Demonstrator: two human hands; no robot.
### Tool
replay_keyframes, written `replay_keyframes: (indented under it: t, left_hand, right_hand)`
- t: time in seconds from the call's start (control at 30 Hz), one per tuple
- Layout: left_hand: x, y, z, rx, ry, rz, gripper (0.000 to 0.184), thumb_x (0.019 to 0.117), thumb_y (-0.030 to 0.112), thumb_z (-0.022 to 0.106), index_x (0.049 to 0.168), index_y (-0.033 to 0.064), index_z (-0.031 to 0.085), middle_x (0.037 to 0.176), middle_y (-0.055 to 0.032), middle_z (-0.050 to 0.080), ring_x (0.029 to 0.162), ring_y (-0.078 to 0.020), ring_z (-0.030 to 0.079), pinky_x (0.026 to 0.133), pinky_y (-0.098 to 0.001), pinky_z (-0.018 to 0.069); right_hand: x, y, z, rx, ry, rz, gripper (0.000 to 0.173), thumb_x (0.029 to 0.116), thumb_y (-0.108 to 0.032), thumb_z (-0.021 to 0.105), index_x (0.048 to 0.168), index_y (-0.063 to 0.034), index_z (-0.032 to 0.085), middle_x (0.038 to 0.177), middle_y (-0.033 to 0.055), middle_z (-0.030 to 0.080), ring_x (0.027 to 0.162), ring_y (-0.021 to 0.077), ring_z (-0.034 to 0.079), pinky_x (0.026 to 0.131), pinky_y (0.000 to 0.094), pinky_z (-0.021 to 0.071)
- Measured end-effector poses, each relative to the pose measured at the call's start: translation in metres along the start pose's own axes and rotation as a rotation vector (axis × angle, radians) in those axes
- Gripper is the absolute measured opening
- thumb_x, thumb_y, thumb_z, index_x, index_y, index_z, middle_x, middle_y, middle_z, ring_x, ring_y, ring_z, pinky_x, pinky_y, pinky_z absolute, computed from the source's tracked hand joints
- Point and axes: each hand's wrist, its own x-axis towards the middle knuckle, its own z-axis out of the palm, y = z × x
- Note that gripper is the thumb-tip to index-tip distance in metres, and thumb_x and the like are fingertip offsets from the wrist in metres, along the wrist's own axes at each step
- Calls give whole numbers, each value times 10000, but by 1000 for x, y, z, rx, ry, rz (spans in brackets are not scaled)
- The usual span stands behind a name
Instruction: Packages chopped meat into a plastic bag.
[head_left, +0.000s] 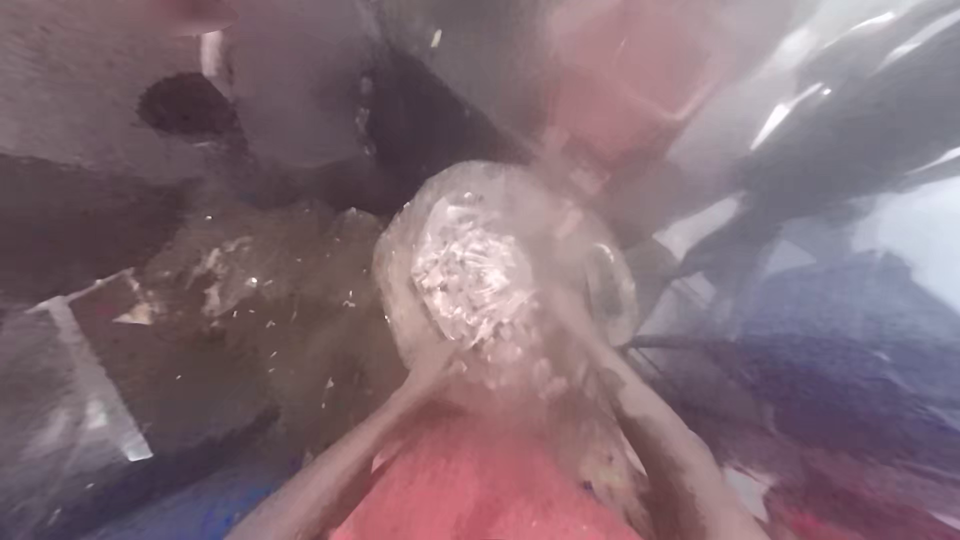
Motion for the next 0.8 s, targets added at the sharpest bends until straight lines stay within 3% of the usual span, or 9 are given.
replay_keyframes:
  t: [0.1, 0.2, 0.3, 0.37, 0.47, 0.57, 0.7, 0.8]
  left_hand:
    - [-8, 6, 3, 4, -25, 36, 297, 1000, 278, 566, 1188, 88, 694, 1115, -126, 709, 1080, -292, 673, 978, -520, 523]
    - [-19, 5, 6, 100, -52, 94, 248, 1013, 260, 544, 1110, 87, 694, 1069, -132, 710, 1089, -319, 665, 1009, -522, 497]
    - [-30, -2, 20, 187, -56, 102, 257, 996, 236, 524, 1126, 90, 690, 1100, -128, 707, 1113, -322, 657, 1027, -526, 486]
    - [-25, -2, 29, 222, -20, 137, 261, 980, 236, 525, 1101, 90, 704, 1109, -134, 707, 1111, -335, 660, 990, -548, 507]
    - [-18, 15, 40, 211, -66, 111, 307, 1013, 281, 491, 1131, 91, 702, 1128, -150, 708, 1128, -358, 655, 994, -573, 492]
    - [-2, 28, 47, 72, -90, 51, 336, 1038, 313, 491, 1226, 120, 692, 1169, -142, 713, 1132, -340, 668, 994, -574, 505]
    - [9, 46, 47, -61, -71, -87, 278, 1006, 275, 519, 1176, 120, 674, 1054, -133, 719, 1010, -319, 697, 884, -560, 545]
    - [11, 53, 47, -175, 19, -83, 240, 956, 241, 585, 1114, 89, 684, 988, -120, 707, 936, -277, 691, 853, -512, 556]
  right_hand:
    - [-27, 14, 8, 15, -86, 28, 400, 1083, -351, 429, 1387, -169, 614, 1348, 151, 648, 1232, 361, 627, 1028, 614, 489]
    - [-64, 17, 17, 117, -145, 61, 418, 1098, -308, 409, 1428, -111, 573, 1350, 177, 640, 1252, 339, 618, 1076, 561, 470]
    - [-84, 22, 47, 281, -39, 25, 406, 1081, -261, 447, 1430, -100, 579, 1347, 149, 648, 1256, 281, 619, 1099, 489, 476]
    - [-88, 21, 55, 429, 26, 31, 429, 1081, -246, 440, 1449, -60, 558, 1393, 176, 613, 1316, 279, 573, 1143, 450, 440]
    - [-95, 5, 74, 650, 109, 234, 457, 1087, -297, 440, 1457, -47, 536, 1431, 219, 559, 1341, 303, 537, 1136, 452, 437]
    - [-89, -17, 80, 920, 180, 359, 457, 1098, -271, 421, 1478, -25, 481, 1382, 226, 574, 1232, 269, 597, 1034, 428, 509]
    - [-88, -50, 86, 1274, 168, 454, 506, 1117, -278, 372, 1560, -53, 274, 1312, 220, 578, 1013, 234, 662, 833, 418, 586]
    - [-81, -68, 91, 1498, 185, 438, 482, 1118, -292, 369, 1551, -109, 264, 1174, 179, 629, 870, 233, 678, 708, 425, 601]
